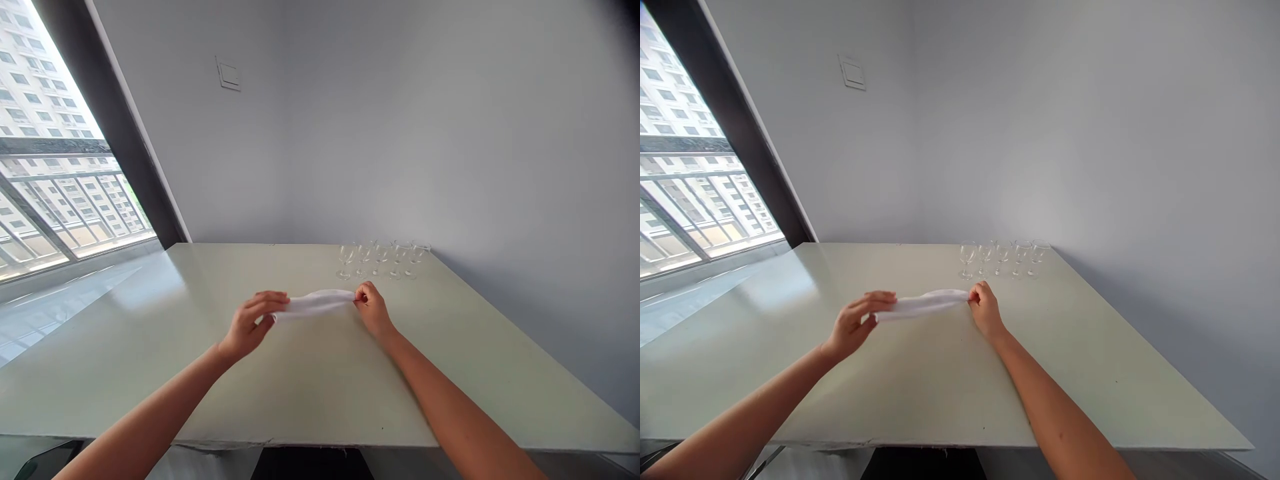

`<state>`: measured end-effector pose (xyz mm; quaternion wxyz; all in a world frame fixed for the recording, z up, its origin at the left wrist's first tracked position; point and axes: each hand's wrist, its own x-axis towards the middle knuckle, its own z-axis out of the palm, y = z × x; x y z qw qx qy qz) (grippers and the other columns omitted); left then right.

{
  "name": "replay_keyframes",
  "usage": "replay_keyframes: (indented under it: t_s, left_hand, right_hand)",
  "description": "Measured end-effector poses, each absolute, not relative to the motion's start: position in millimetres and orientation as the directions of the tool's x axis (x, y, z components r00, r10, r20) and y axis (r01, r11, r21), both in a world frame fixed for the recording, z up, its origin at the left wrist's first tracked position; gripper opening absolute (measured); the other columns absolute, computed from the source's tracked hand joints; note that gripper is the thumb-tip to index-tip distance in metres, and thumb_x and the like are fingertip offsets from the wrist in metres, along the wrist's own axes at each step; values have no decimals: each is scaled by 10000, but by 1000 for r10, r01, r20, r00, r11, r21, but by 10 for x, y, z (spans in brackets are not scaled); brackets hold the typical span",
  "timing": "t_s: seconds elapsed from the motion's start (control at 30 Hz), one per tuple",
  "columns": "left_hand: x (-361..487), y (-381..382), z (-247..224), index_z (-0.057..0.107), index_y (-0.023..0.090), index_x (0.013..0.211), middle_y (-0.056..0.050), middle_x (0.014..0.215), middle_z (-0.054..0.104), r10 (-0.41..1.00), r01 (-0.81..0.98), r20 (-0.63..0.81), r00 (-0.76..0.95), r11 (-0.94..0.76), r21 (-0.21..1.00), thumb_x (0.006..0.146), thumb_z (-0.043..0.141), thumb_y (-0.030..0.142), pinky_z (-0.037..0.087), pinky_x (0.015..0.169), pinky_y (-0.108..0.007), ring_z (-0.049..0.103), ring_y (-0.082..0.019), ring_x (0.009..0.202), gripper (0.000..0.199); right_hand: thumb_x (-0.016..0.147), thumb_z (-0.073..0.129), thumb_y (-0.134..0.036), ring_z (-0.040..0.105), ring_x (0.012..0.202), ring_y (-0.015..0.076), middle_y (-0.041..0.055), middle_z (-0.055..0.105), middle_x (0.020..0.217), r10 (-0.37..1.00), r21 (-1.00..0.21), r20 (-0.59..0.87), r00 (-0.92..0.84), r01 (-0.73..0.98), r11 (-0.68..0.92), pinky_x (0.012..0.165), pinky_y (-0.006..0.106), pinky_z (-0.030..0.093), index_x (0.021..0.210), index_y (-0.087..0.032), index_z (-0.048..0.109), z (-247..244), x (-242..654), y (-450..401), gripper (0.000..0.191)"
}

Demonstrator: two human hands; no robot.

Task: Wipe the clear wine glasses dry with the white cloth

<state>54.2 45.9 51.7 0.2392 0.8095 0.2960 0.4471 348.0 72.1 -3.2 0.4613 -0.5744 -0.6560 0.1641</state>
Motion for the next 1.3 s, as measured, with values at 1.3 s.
replay_keyframes:
  t_s: [1.3]
  left_hand:
    - [28, 2710, -314, 331, 122, 1285, -140, 1377, 287, 960, 940, 46, 275, -279, 198, 883, 310, 402, 233, 1016, -438, 263, -236, 1261, 491]
  right_hand:
    - [710, 323, -200, 447, 527, 124, -16, 560, 659, 991, -542, 108, -83, 830, 129, 502, 232, 314, 668, -219, 491, -91, 3513, 611, 174]
